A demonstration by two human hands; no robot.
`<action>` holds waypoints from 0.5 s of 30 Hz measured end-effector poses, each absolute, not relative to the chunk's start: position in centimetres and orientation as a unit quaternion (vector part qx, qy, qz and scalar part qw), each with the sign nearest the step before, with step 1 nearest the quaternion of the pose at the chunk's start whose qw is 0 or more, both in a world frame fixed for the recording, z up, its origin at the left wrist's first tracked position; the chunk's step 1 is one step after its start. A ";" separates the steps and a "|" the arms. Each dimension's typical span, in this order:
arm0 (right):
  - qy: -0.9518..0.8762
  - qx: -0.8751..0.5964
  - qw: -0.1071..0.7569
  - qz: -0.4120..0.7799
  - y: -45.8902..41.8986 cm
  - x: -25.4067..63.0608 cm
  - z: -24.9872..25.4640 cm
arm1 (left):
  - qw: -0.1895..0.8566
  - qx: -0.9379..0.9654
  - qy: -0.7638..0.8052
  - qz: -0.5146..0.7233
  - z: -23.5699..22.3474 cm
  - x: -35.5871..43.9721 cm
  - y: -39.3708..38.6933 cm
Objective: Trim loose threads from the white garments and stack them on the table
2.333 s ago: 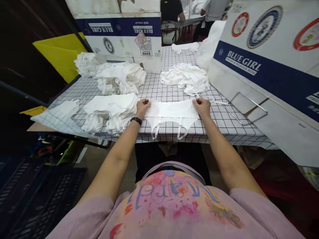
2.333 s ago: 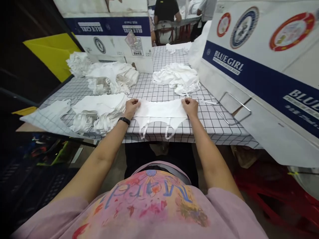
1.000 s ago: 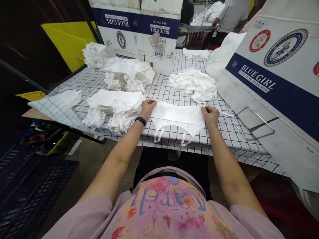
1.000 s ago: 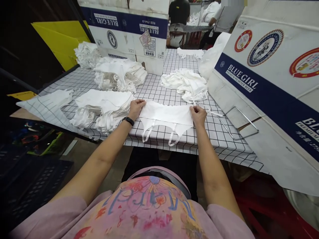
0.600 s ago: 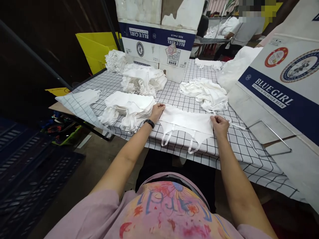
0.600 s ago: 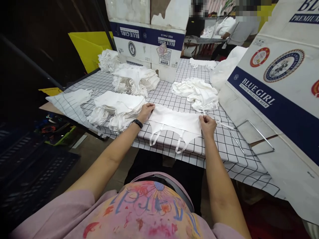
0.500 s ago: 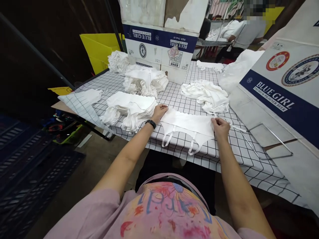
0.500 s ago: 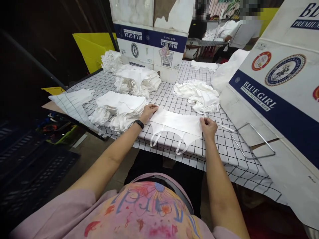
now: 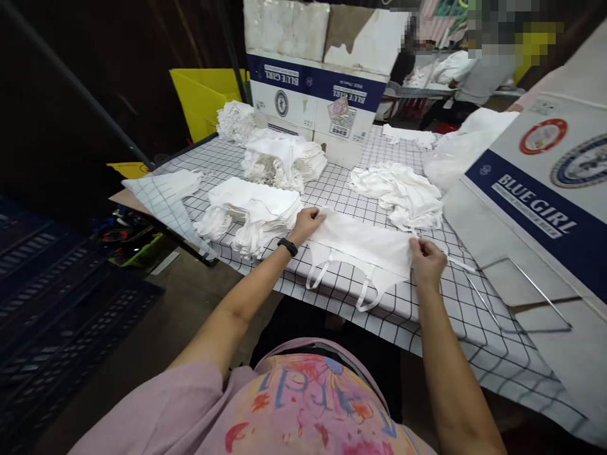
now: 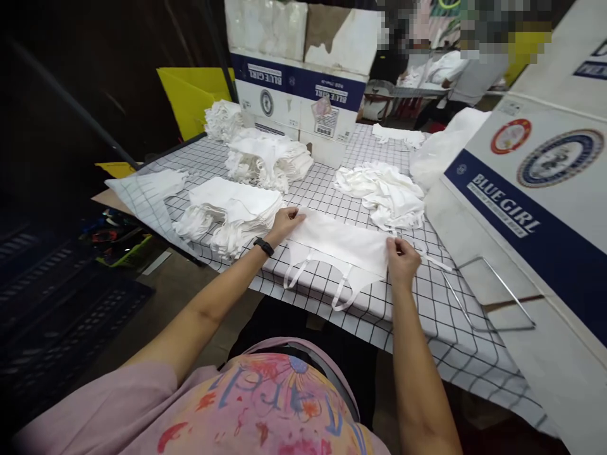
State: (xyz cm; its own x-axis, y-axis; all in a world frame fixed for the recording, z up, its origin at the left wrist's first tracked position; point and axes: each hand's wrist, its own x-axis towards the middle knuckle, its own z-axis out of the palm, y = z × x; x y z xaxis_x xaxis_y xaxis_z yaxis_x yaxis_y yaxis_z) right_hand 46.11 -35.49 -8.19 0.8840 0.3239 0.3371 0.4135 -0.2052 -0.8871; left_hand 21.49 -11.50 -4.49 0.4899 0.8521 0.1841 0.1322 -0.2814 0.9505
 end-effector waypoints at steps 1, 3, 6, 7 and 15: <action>-0.241 -0.765 0.596 -0.037 -35.8 45.9 -7.8 | 0.492 0.708 0.338 0.378 -3.9 20.6 -12.1; -0.247 -0.744 0.621 -0.026 -36.6 44.9 -6.6 | 0.496 0.702 0.322 0.398 -2.5 18.2 -13.4; -0.266 -0.706 0.656 0.015 -38.1 42.6 -4.1 | 0.519 0.676 0.288 0.437 0.3 13.1 -15.8; -0.262 -0.696 0.667 0.036 -38.6 41.7 -3.3 | 0.528 0.664 0.275 0.452 1.2 11.1 -16.6; -0.383 -0.615 0.611 0.320 -35.2 34.0 1.0 | 0.395 0.571 0.392 0.604 6.8 -2.8 -18.5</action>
State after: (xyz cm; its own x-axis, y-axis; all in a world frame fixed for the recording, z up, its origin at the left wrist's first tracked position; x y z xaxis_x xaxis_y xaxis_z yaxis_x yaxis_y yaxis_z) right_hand 33.96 -35.25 1.02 0.5030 0.8611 0.0741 0.0801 0.0389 -0.9960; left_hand -2.81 -18.45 6.80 -0.0363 0.9242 0.3801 -0.0283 -0.3811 0.9241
